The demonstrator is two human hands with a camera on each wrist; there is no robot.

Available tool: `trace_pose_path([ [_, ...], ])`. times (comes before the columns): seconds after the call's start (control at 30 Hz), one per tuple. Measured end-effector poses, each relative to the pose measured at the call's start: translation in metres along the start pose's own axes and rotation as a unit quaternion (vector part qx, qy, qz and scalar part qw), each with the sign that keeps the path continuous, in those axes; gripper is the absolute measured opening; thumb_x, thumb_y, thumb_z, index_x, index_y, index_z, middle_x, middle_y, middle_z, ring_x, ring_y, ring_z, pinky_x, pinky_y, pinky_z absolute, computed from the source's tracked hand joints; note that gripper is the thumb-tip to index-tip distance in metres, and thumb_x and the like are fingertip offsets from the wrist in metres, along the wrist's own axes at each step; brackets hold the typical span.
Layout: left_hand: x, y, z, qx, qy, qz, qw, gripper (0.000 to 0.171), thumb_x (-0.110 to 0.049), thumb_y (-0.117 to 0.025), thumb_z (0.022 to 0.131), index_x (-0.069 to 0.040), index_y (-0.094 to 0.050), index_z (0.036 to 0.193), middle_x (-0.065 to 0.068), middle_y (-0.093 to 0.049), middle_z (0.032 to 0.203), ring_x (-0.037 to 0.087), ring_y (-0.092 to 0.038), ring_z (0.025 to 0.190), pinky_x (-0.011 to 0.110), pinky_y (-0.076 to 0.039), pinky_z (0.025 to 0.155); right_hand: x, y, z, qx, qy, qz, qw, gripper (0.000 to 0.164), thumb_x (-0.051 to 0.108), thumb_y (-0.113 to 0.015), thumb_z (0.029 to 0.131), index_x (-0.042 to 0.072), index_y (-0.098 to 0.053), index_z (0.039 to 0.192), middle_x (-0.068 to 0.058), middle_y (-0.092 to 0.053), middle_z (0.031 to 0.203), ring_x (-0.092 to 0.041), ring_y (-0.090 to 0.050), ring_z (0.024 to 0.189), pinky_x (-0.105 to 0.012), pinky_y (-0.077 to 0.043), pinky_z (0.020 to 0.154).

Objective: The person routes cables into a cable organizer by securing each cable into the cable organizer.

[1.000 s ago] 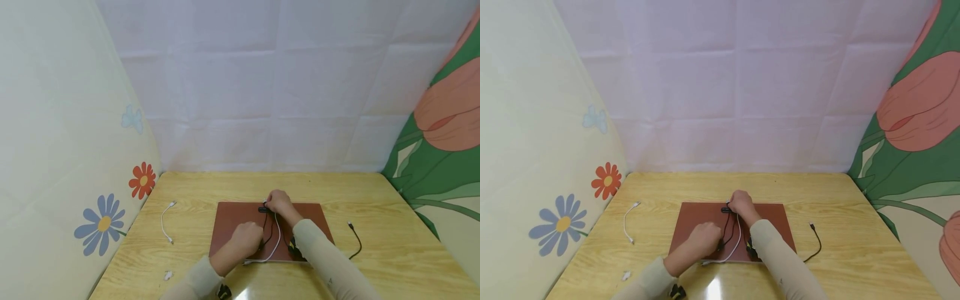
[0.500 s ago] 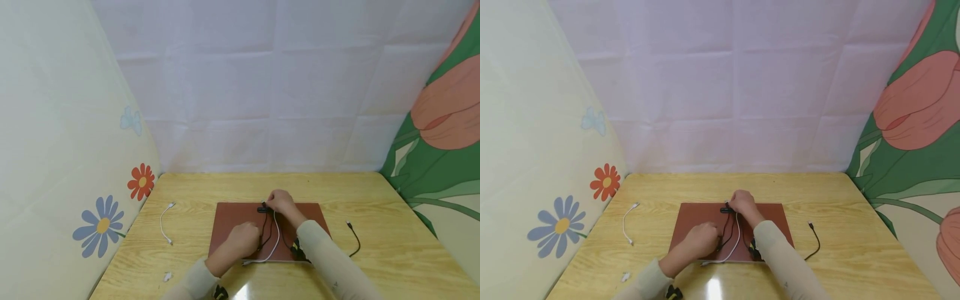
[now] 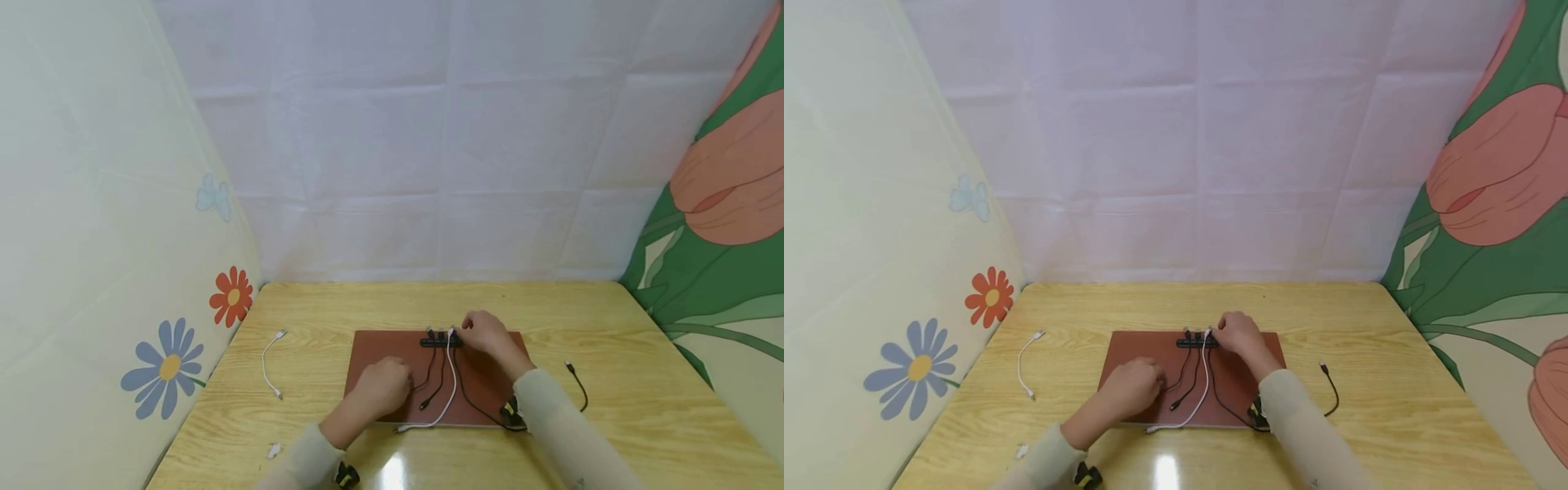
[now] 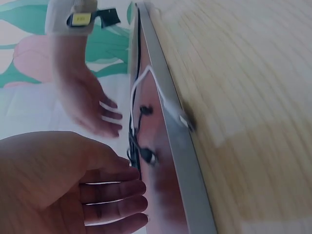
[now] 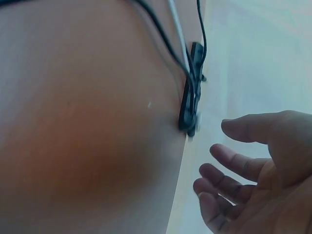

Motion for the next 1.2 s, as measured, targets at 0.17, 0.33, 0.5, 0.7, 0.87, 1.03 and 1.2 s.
trace_pose_path([
  [0.17,0.02,-0.001,-0.004,0.001,0.021,-0.007,0.9998,0.013,-0.024,-0.068,0.096,-0.02,-0.068,0.084,-0.005,-0.066,0.086,0.015,-0.064,0.086,0.031,-0.053,0.058,-0.011,0.004,-0.01,0.0,-0.007,-0.014,1.0,0.037,0.023,-0.063,0.098,-0.005,-0.063,0.122,-0.025,-0.062,0.122,-0.038,-0.062,0.103,-0.05,-0.053,0.082],
  [0.33,0.041,0.004,-0.009,-0.015,0.044,-0.004,0.9989,0.011,-0.025,-0.07,0.095,-0.016,-0.068,0.091,0.001,-0.07,0.095,0.021,-0.065,0.095,0.038,-0.057,0.072,-0.021,0.006,-0.018,0.0,0.004,-0.035,0.999,0.043,0.022,-0.064,0.099,-0.007,-0.058,0.129,-0.029,-0.057,0.127,-0.045,-0.057,0.112,-0.055,-0.05,0.091],
  [0.5,0.065,0.01,-0.016,-0.018,0.086,0.002,0.9961,0.028,-0.03,-0.07,0.095,-0.007,-0.069,0.112,0.01,-0.071,0.107,0.029,-0.064,0.102,0.043,-0.058,0.077,-0.029,0.004,-0.03,0.018,0.026,-0.048,0.998,0.058,0.025,-0.066,0.098,-0.009,-0.049,0.141,-0.036,-0.046,0.141,-0.055,-0.042,0.131,-0.064,-0.037,0.106],
  [0.7,0.097,0.017,-0.029,-0.017,0.146,0.011,0.9891,0.044,-0.035,-0.069,0.096,0.0,-0.065,0.123,0.017,-0.067,0.116,0.037,-0.06,0.109,0.051,-0.057,0.081,-0.034,-0.002,-0.043,0.054,0.054,-0.057,0.995,0.074,0.035,-0.069,0.097,-0.007,-0.039,0.15,-0.038,-0.027,0.155,-0.059,-0.023,0.142,-0.069,-0.027,0.112],
  [0.87,0.12,0.02,-0.043,-0.02,0.176,0.017,0.984,0.047,-0.035,-0.069,0.096,0.003,-0.063,0.123,0.02,-0.065,0.117,0.04,-0.059,0.109,0.054,-0.057,0.076,-0.033,-0.004,-0.05,0.065,0.072,-0.075,0.992,0.08,0.041,-0.07,0.095,-0.007,-0.038,0.15,-0.038,-0.025,0.156,-0.061,-0.018,0.143,-0.071,-0.027,0.11],
  [1.03,0.141,0.02,-0.056,-0.005,0.21,0.006,0.9777,0.046,-0.032,-0.068,0.098,0.005,-0.061,0.124,0.024,-0.063,0.12,0.045,-0.056,0.113,0.058,-0.055,0.079,-0.033,-0.006,-0.055,0.073,0.077,-0.089,0.99,0.084,0.045,-0.069,0.095,-0.008,-0.036,0.151,-0.039,-0.022,0.157,-0.061,-0.017,0.144,-0.073,-0.026,0.109],
  [1.2,0.163,0.019,-0.068,-0.003,0.239,0.004,0.9709,0.046,-0.03,-0.068,0.097,0.008,-0.059,0.121,0.027,-0.062,0.117,0.049,-0.054,0.113,0.062,-0.054,0.078,-0.037,-0.01,-0.057,0.071,0.063,-0.101,0.99,0.089,0.05,-0.068,0.094,-0.006,-0.032,0.154,-0.036,-0.022,0.158,-0.06,-0.016,0.144,-0.075,-0.023,0.109],
])
Point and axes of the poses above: each hand's wrist, its own z-axis towards the middle knuckle, its own y-axis out of the back of the hand, x = y × z, the point moved 3 cm from there along z, towards the middle knuckle
